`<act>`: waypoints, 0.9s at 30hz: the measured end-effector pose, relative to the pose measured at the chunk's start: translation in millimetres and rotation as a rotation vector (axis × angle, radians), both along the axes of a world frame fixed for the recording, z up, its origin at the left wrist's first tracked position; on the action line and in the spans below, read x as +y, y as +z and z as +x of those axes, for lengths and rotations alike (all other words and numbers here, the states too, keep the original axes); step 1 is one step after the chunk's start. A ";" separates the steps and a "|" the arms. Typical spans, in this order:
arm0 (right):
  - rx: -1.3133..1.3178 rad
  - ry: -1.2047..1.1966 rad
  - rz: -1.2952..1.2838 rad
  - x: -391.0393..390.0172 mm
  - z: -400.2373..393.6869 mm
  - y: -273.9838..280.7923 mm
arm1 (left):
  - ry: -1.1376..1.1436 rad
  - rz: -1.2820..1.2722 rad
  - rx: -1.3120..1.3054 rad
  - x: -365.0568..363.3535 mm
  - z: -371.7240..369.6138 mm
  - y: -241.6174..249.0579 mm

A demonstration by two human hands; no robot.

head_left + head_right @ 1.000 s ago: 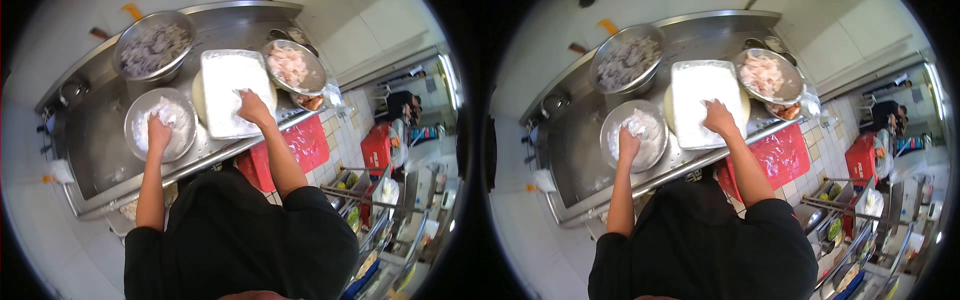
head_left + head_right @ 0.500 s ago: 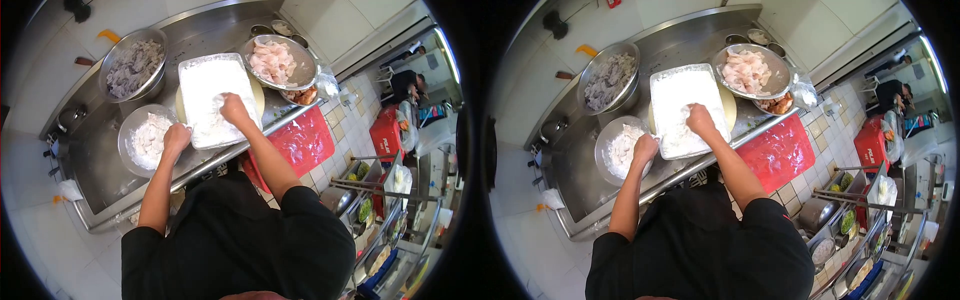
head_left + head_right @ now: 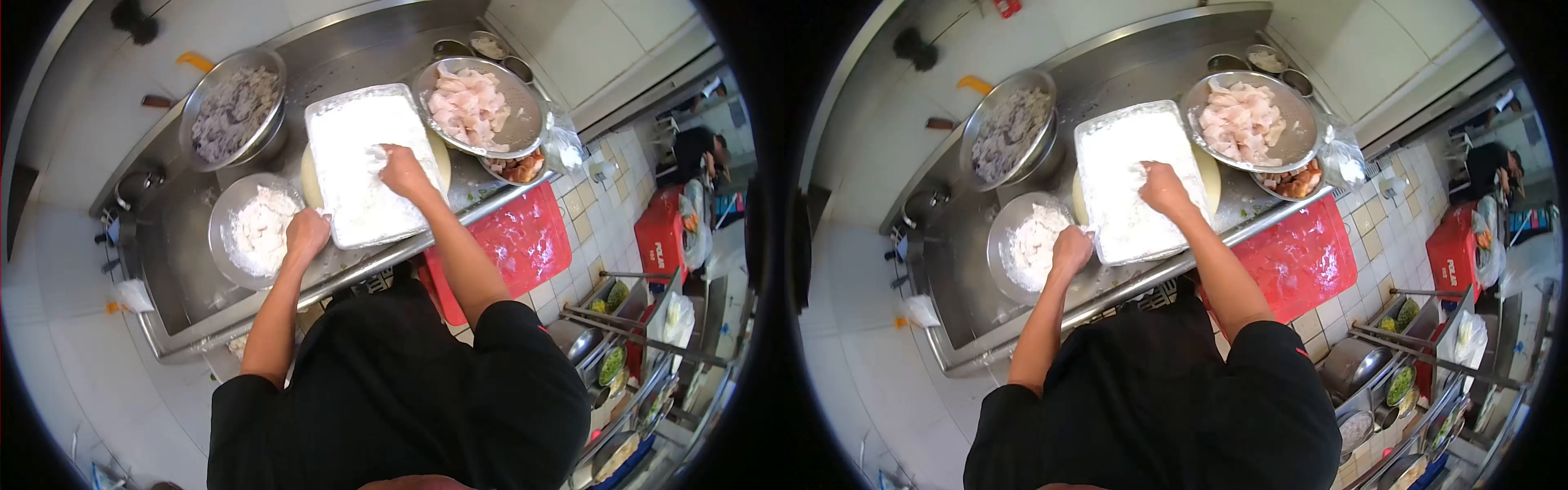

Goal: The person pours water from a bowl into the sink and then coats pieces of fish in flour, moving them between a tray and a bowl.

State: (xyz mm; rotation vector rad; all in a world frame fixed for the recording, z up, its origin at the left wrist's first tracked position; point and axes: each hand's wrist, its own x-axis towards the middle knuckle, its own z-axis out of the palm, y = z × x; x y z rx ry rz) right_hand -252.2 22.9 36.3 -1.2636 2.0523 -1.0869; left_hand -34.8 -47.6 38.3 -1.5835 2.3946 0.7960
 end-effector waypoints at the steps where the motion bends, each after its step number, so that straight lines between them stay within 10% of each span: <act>1: 0.075 0.009 0.036 0.5 -0.5 1.1 | -0.012 0.018 -0.018 1.4 -3.2 2.7; 9: -0.053 -0.181 -0.299 22.4 -95.0 38.9 | -0.134 -0.282 0.327 -14.9 -62.0 56.2; 15: -0.068 -0.560 -0.122 31.9 -242.7 51.6 | -0.333 0.125 0.842 -20.9 -249.1 50.5; 22: 0.025 -0.614 0.333 -1.2 -355.4 -80.6 | -0.076 0.106 0.311 -31.0 -407.2 -52.6; 27: -0.259 -0.565 0.371 6.5 -330.3 -78.4 | 0.314 0.501 0.449 -21.5 -416.4 -79.0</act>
